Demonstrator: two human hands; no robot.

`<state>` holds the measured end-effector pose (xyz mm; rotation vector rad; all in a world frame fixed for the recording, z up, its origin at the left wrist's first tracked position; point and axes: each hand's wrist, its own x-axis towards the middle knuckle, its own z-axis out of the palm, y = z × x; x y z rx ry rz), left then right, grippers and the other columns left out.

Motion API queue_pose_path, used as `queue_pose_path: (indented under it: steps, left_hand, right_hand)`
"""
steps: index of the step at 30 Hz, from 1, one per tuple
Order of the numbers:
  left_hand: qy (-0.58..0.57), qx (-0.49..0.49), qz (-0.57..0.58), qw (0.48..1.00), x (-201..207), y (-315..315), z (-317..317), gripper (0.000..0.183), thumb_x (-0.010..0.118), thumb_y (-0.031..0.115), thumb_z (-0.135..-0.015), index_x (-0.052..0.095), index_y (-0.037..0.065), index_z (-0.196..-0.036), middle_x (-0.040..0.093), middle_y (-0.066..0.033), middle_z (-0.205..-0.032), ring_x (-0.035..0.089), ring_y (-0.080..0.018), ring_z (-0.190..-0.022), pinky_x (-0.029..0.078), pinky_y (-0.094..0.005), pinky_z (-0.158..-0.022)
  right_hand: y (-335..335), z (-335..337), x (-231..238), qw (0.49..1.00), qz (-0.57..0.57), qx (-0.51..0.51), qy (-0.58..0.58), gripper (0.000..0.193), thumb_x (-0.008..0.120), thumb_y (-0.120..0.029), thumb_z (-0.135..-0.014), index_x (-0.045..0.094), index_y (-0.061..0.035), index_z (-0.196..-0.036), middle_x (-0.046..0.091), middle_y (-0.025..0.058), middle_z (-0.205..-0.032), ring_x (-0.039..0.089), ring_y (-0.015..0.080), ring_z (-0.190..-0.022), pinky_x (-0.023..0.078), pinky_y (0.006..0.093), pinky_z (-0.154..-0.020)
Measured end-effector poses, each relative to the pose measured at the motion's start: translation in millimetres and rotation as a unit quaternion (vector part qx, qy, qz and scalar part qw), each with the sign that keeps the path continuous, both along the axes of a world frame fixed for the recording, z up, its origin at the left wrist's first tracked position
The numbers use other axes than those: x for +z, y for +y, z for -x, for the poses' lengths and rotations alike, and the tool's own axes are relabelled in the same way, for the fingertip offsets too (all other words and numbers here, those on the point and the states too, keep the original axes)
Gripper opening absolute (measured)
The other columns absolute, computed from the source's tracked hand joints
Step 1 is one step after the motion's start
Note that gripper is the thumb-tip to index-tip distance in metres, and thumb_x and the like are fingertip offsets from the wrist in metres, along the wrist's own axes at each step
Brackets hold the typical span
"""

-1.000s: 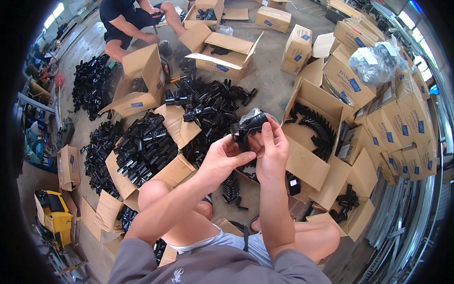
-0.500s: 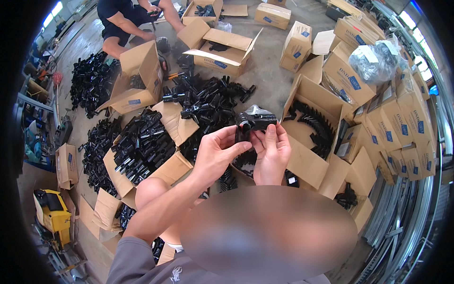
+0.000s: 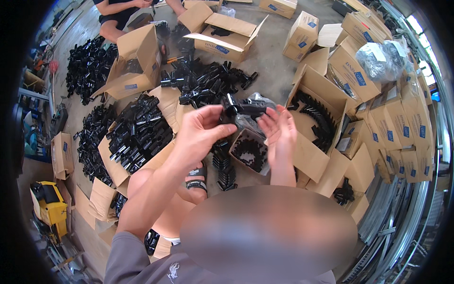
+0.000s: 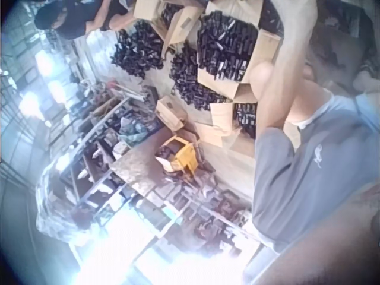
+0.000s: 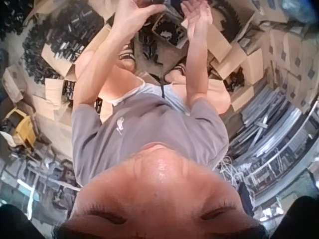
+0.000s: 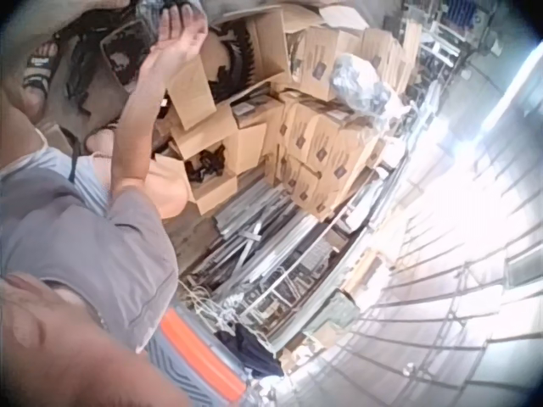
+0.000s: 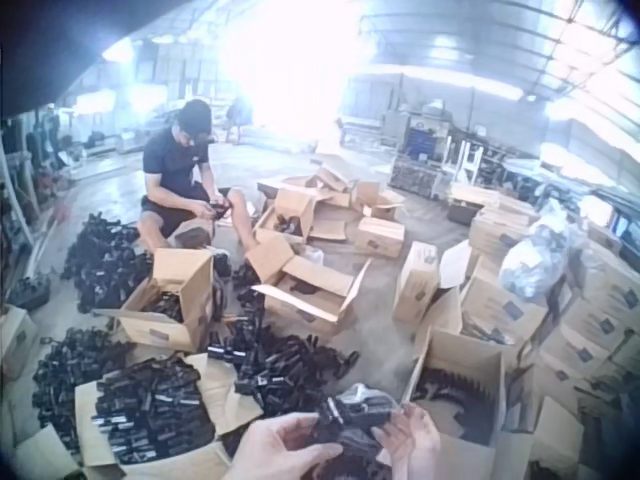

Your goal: The person takes black plastic components from a box and inserts a small metal piece into each one by hand while sitting on the floor.

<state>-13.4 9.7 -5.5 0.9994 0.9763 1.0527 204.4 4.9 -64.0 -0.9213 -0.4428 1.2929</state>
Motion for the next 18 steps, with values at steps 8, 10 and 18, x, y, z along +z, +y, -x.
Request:
queue_pose_path:
  steps: [8,10,18]
  left_hand:
    - [0.042,0.085,-0.053,0.994,27,16,30,0.040,0.078,-0.006,-0.082,0.063,-0.009,-0.120,0.074,-0.0094,-0.108,0.067,-0.0108,-0.097,0.055,-0.0266,-0.086]
    - [0.046,0.094,-0.053,0.993,30,15,30,0.041,0.078,-0.006,-0.083,0.063,-0.009,-0.121,0.074,-0.0098,-0.108,0.068,-0.0110,-0.096,0.055,-0.0263,-0.085]
    - [0.291,0.097,-0.124,0.944,33,20,33,0.038,0.079,0.013,-0.083,0.069,-0.001,-0.116,0.074,-0.0207,-0.090,0.073,-0.0346,-0.075,0.056,-0.0387,-0.068]
  right_hand:
    - [95,-50,-168,0.796,0.185,0.143,-0.558,0.025,0.058,-0.017,-0.102,0.068,0.0008,-0.116,0.073,0.0177,-0.104,0.073,0.0268,-0.096,0.059,0.0379,-0.088]
    - [113,-45,-205,0.650,0.181,0.161,-0.720,0.026,0.064,-0.017,-0.093,0.074,0.0002,-0.109,0.074,0.0238,-0.107,0.071,0.0359,-0.106,0.055,0.0445,-0.094]
    - [135,-52,-303,0.594,0.362,0.135,-0.705,0.032,0.068,-0.018,-0.091,0.069,-0.0025,-0.119,0.068,0.0248,-0.128,0.063,0.0421,-0.123,0.051,0.0494,-0.104]
